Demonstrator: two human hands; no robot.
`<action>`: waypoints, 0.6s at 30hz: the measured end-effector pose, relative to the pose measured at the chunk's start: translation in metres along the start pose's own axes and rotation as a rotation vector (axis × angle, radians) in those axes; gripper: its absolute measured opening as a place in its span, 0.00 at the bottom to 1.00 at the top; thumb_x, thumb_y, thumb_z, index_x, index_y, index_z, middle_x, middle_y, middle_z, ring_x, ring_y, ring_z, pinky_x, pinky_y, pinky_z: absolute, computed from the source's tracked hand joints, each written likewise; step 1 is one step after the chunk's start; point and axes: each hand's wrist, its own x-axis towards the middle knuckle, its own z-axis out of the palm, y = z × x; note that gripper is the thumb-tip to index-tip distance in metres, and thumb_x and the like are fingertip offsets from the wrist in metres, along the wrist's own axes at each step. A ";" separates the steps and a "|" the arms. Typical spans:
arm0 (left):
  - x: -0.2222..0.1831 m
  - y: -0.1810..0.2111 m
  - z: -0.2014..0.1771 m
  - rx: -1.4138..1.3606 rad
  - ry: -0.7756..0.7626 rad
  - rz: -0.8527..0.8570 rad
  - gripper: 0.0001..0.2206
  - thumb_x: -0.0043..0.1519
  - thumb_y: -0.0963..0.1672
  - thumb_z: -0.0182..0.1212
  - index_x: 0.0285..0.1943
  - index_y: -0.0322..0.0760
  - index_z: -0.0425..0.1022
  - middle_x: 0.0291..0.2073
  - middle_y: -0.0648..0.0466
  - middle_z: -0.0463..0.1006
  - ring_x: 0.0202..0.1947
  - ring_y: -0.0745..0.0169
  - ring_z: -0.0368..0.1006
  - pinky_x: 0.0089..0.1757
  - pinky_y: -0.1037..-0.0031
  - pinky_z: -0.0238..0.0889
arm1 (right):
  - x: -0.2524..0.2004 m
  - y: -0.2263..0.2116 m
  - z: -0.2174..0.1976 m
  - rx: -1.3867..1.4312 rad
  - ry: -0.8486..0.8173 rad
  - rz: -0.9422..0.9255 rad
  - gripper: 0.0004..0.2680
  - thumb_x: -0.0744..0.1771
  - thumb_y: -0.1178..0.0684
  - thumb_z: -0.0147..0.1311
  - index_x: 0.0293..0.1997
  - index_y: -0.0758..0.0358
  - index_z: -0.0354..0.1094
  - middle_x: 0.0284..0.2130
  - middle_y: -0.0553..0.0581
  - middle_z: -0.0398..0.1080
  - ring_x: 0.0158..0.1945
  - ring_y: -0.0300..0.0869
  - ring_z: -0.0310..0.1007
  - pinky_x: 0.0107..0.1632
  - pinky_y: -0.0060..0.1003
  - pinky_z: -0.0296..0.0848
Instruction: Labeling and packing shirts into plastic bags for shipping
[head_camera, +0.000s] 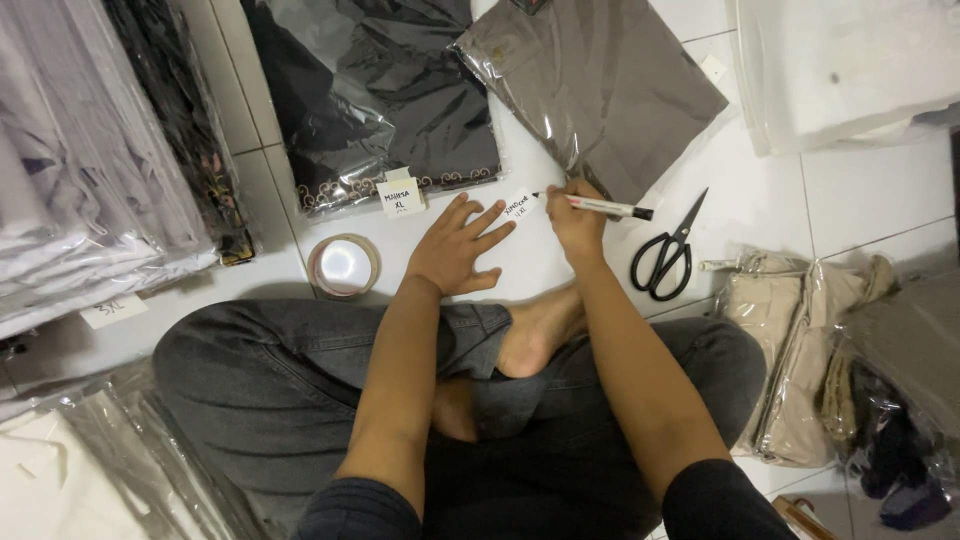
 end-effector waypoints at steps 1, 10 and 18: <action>-0.002 0.000 0.000 0.002 0.004 0.003 0.28 0.47 0.55 0.48 0.58 0.51 0.61 0.55 0.58 0.62 0.51 0.57 0.57 0.59 0.62 0.39 | -0.002 -0.001 -0.002 0.000 0.003 -0.004 0.09 0.60 0.58 0.47 0.16 0.59 0.55 0.09 0.52 0.59 0.13 0.35 0.56 0.17 0.27 0.56; -0.003 0.003 -0.002 0.038 -0.057 0.004 0.28 0.48 0.57 0.45 0.59 0.52 0.59 0.55 0.55 0.60 0.52 0.57 0.56 0.59 0.62 0.38 | -0.045 -0.096 -0.056 -0.016 -0.008 -0.102 0.08 0.64 0.55 0.32 0.34 0.61 0.60 0.11 0.51 0.57 0.16 0.34 0.54 0.20 0.25 0.54; -0.006 0.007 -0.001 0.101 -0.151 0.001 0.29 0.50 0.57 0.42 0.62 0.51 0.52 0.53 0.48 0.58 0.55 0.51 0.54 0.60 0.61 0.35 | -0.076 -0.034 -0.097 -0.596 0.004 -0.190 0.08 0.59 0.49 0.57 0.30 0.52 0.59 0.16 0.53 0.63 0.26 0.47 0.66 0.34 0.37 0.65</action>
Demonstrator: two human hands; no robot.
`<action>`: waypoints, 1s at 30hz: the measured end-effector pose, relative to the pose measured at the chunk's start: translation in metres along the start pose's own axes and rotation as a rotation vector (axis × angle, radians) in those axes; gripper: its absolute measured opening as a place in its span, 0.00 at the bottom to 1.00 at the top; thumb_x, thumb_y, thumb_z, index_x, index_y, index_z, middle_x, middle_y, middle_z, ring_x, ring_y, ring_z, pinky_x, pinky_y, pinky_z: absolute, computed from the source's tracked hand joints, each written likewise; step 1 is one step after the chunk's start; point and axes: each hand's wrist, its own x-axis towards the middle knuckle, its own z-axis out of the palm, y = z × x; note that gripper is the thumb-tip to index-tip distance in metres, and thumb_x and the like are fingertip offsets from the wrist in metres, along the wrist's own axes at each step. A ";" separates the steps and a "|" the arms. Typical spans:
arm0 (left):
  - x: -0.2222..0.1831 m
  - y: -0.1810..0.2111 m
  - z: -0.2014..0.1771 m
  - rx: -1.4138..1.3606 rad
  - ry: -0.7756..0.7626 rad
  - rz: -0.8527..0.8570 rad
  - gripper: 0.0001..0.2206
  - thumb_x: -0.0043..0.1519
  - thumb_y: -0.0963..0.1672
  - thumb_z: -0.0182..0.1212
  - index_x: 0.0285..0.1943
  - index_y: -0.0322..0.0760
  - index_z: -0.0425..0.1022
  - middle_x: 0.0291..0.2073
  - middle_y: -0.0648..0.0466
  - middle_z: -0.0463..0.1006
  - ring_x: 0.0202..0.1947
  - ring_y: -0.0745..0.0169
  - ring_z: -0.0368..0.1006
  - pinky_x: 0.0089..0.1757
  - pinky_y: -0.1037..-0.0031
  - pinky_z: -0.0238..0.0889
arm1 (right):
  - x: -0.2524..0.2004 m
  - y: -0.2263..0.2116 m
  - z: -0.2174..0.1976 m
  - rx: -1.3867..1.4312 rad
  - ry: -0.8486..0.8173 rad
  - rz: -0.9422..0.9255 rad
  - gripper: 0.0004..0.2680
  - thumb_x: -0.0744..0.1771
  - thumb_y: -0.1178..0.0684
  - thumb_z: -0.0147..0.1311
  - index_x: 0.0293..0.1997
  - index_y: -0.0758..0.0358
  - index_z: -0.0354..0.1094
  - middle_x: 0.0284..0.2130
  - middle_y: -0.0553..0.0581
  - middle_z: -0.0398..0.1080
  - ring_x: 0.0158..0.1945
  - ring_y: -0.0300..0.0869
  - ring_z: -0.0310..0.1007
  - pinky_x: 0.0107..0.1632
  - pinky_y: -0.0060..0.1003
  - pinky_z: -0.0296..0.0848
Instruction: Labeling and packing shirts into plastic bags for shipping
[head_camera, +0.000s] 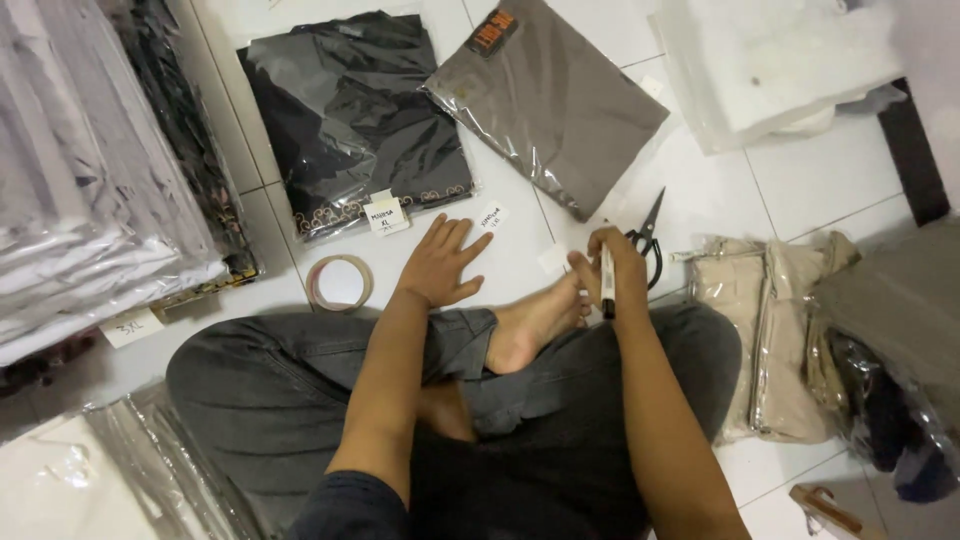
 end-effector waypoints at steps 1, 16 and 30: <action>0.000 0.002 -0.002 0.005 0.000 0.007 0.29 0.50 0.57 0.42 0.62 0.51 0.52 0.53 0.48 0.58 0.55 0.51 0.54 0.60 0.61 0.35 | 0.006 0.002 0.005 0.004 0.007 0.002 0.08 0.59 0.49 0.57 0.30 0.52 0.59 0.16 0.53 0.63 0.26 0.47 0.66 0.34 0.37 0.65; -0.026 0.033 -0.054 -0.364 0.136 -0.345 0.21 0.51 0.49 0.51 0.51 0.34 0.64 0.42 0.48 0.66 0.46 0.51 0.63 0.46 0.66 0.57 | -0.006 -0.044 -0.001 0.581 0.016 0.060 0.11 0.64 0.58 0.33 0.50 0.64 0.55 0.15 0.57 0.65 0.15 0.36 0.61 0.17 0.23 0.57; -0.034 0.130 -0.096 -0.833 -0.143 -0.729 0.13 0.63 0.46 0.33 0.45 0.34 0.62 0.34 0.39 0.70 0.40 0.42 0.69 0.39 0.61 0.63 | -0.036 -0.070 0.034 -0.254 -0.139 -0.096 0.14 0.62 0.39 0.47 0.38 0.57 0.48 0.27 0.61 0.64 0.33 0.55 0.69 0.44 0.51 0.57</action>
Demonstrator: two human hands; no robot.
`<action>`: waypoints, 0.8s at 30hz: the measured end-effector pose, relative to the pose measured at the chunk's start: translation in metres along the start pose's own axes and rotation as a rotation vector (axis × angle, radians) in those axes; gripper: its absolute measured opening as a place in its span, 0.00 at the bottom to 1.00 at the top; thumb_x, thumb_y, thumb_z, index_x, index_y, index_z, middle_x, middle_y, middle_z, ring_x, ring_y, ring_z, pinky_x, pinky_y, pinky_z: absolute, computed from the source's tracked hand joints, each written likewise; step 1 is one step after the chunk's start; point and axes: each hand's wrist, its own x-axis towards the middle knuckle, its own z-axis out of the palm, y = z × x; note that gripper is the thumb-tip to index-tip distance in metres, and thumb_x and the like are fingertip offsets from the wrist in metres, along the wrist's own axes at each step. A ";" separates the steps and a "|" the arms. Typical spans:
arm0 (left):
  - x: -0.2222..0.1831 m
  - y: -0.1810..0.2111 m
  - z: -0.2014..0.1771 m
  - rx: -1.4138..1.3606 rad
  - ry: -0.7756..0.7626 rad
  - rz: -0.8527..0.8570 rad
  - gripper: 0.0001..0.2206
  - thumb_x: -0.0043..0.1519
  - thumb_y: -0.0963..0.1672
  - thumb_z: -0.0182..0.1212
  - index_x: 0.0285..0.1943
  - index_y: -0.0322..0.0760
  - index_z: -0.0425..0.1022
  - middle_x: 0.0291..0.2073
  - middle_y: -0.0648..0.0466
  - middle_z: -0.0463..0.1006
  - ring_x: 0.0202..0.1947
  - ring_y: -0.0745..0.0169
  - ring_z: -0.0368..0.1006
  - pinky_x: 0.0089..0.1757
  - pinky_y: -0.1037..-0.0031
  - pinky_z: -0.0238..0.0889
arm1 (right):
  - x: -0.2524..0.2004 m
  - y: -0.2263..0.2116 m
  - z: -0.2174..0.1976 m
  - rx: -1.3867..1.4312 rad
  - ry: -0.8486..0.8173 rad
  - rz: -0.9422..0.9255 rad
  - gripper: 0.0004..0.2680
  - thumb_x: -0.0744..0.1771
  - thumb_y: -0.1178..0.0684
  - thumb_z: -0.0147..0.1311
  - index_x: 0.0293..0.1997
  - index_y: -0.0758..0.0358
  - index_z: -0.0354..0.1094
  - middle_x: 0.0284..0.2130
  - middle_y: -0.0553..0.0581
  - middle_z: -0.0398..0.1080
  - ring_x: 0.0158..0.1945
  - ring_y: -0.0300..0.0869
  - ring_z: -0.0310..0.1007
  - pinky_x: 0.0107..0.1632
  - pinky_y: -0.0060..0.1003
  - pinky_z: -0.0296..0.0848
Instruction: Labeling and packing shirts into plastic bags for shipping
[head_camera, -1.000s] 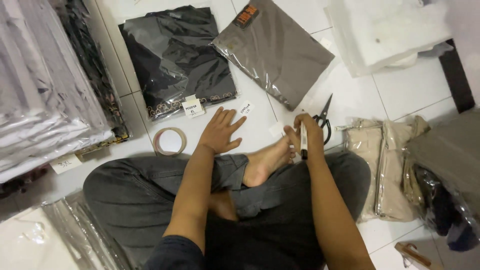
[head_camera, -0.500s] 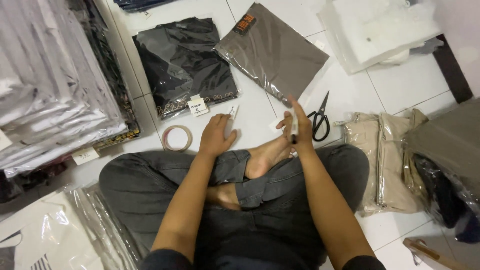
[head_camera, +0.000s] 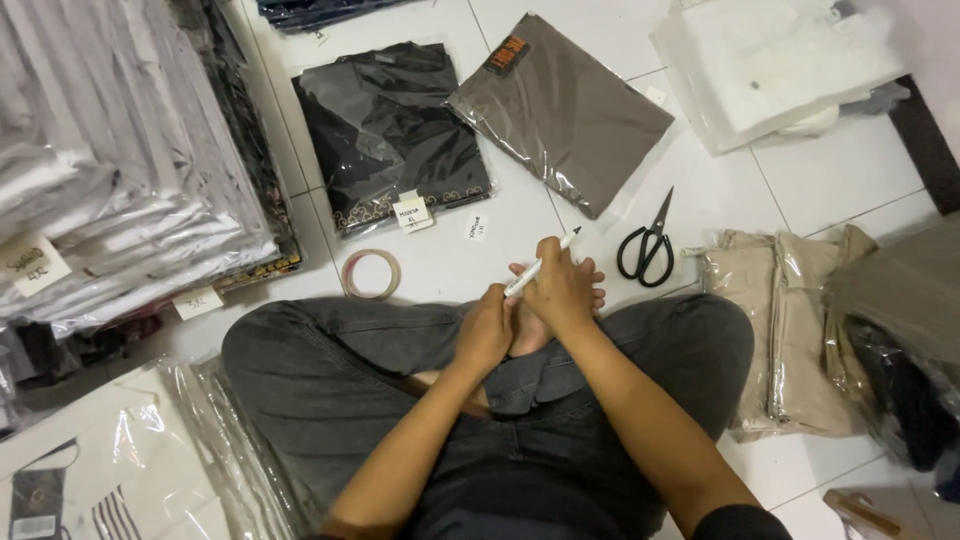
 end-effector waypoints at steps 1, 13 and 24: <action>0.004 -0.011 0.005 -0.002 0.003 -0.002 0.13 0.63 0.46 0.33 0.45 0.34 0.62 0.34 0.39 0.70 0.40 0.42 0.69 0.39 0.61 0.63 | 0.004 0.003 0.001 -0.001 -0.002 -0.004 0.14 0.62 0.39 0.47 0.38 0.57 0.48 0.27 0.61 0.64 0.33 0.55 0.69 0.44 0.51 0.57; 0.034 -0.059 -0.021 -1.554 0.097 0.077 0.08 0.56 0.45 0.52 0.39 0.39 0.69 0.29 0.60 0.68 0.32 0.71 0.66 0.40 0.79 0.64 | -0.004 0.014 -0.011 1.169 -0.051 0.176 0.20 0.62 0.32 0.28 0.48 0.57 0.48 0.11 0.52 0.56 0.10 0.33 0.49 0.12 0.22 0.50; 0.034 -0.060 0.006 -1.523 0.064 -0.002 0.08 0.53 0.40 0.58 0.39 0.31 0.71 0.29 0.51 0.76 0.30 0.65 0.72 0.42 0.73 0.65 | -0.005 0.014 0.023 1.273 0.042 -0.038 0.07 0.64 0.58 0.33 0.30 0.70 0.57 0.12 0.57 0.57 0.13 0.33 0.53 0.14 0.25 0.58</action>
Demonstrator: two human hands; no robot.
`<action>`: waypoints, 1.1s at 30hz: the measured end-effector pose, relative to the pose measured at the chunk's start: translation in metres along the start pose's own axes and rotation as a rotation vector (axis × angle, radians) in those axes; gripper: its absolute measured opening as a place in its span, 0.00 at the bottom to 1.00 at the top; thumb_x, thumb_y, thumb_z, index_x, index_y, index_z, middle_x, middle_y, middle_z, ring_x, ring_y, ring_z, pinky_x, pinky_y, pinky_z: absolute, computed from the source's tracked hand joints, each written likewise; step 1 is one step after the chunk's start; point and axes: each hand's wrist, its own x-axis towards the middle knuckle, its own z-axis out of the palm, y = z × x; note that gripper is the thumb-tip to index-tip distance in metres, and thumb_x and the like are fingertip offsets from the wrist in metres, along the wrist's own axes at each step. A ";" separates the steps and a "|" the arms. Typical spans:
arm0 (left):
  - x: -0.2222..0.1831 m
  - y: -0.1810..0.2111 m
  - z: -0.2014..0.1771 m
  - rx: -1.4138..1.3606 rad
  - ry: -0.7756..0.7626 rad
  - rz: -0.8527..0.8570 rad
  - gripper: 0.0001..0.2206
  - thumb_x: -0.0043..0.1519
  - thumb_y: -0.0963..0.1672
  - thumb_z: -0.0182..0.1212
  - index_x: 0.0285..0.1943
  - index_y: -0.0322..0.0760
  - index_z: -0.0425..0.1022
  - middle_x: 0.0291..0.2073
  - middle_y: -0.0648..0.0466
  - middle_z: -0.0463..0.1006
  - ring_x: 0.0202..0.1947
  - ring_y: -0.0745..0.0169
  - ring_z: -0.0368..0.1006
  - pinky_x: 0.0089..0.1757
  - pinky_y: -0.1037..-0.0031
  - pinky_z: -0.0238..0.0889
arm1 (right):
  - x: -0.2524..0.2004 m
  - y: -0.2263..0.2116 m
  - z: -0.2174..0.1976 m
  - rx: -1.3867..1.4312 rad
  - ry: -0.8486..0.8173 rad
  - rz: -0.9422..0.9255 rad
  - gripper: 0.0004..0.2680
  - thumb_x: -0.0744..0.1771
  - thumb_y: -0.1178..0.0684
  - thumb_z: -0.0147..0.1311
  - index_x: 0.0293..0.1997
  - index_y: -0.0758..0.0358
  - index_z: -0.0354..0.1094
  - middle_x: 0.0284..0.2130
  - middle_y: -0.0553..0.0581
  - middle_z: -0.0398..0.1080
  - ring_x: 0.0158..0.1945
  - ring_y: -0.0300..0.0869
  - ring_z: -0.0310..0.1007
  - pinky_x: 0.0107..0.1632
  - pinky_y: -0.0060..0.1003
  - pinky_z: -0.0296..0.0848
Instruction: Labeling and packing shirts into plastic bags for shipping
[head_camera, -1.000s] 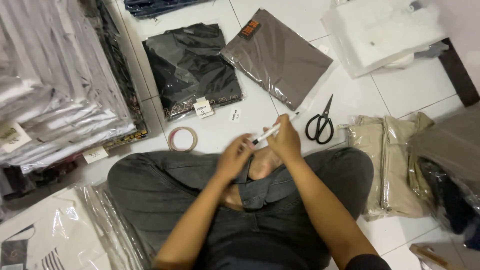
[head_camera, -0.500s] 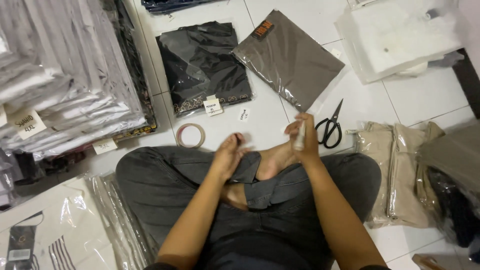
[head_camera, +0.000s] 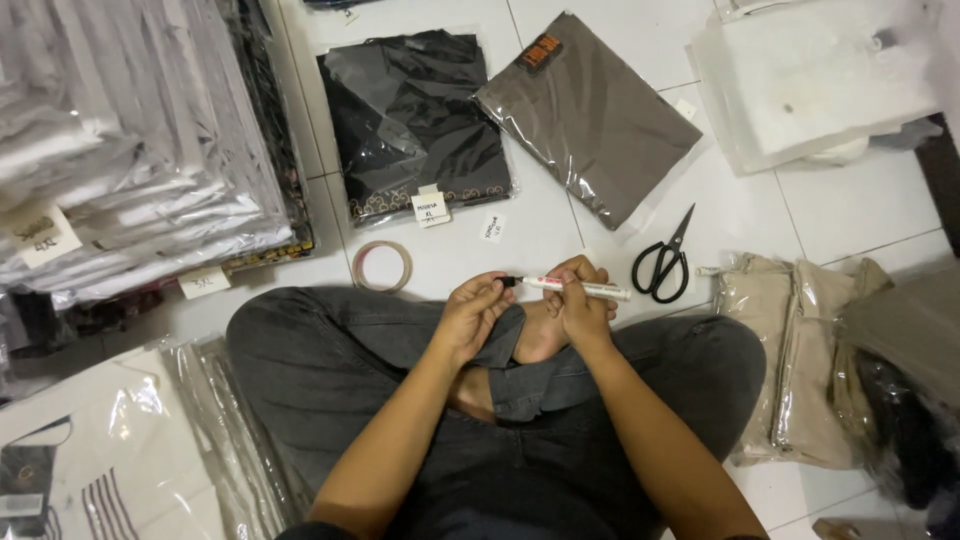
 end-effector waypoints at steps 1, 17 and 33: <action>0.001 -0.001 0.002 -0.002 -0.002 -0.002 0.08 0.53 0.40 0.58 0.39 0.31 0.71 0.29 0.51 0.76 0.30 0.65 0.72 0.42 0.73 0.65 | 0.002 0.000 -0.001 -0.004 0.002 0.000 0.07 0.64 0.58 0.33 0.30 0.70 0.57 0.12 0.57 0.57 0.13 0.33 0.53 0.14 0.25 0.58; -0.008 0.000 0.010 0.455 -0.002 0.032 0.09 0.47 0.36 0.63 0.36 0.28 0.73 0.24 0.47 0.76 0.25 0.66 0.72 0.32 0.78 0.68 | 0.003 -0.008 0.004 -0.194 0.117 0.253 0.07 0.60 0.57 0.42 0.20 0.69 0.59 0.06 0.59 0.57 0.07 0.34 0.51 0.10 0.24 0.53; 0.012 0.008 0.010 1.152 0.075 0.231 0.07 0.52 0.37 0.55 0.38 0.33 0.72 0.27 0.40 0.75 0.31 0.45 0.72 0.33 0.65 0.64 | 0.024 -0.051 0.001 -0.920 -0.230 0.582 0.18 0.58 0.38 0.51 0.35 0.65 0.70 0.33 0.66 0.71 0.43 0.56 0.68 0.47 0.47 0.66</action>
